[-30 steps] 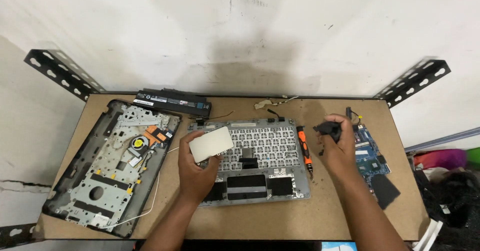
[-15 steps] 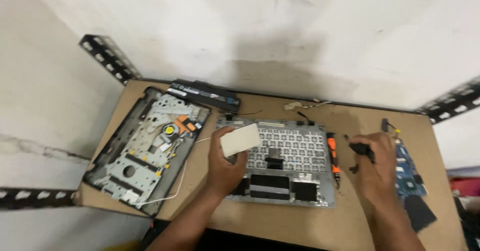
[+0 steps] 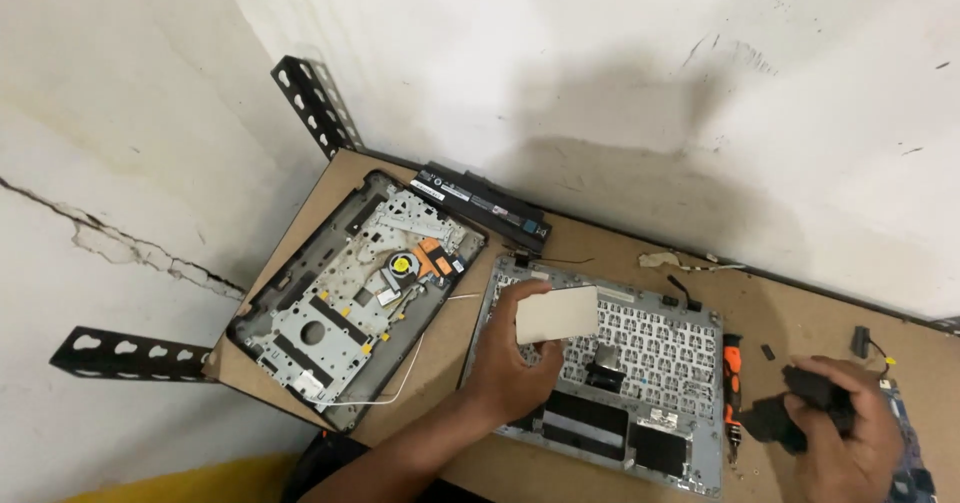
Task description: Removing a storage drive from a laptop chassis using a screwdriver.
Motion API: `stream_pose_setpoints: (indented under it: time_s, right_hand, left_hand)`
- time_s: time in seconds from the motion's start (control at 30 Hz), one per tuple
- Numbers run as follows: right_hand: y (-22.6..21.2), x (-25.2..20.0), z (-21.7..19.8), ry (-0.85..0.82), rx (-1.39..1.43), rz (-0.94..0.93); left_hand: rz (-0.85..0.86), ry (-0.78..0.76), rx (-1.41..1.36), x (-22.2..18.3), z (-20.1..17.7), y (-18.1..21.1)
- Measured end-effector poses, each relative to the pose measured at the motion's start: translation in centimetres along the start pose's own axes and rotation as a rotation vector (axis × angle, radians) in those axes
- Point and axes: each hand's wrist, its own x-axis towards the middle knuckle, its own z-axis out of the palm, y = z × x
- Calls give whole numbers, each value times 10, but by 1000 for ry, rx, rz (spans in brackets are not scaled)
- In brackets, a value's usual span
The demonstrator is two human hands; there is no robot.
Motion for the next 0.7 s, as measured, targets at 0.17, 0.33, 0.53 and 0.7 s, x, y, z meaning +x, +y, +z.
stream_pose_setpoints:
  time_s: [0.17,0.33,0.53,0.7]
  right_hand:
    - [-44,22,7,-84,54,197]
    - [-31,49,5,-163,85,78]
    - [-46,63,18,-281,-130,-101]
    - [-77,62,49,-418,132,-327]
  left_hand:
    - [-75,-161,-114,21,12,26]
    - [-230,-246,-166,46,21,40]
    - [-299,-283,-115,57,30,33]
    - [-144,-298,11,60,29,26]
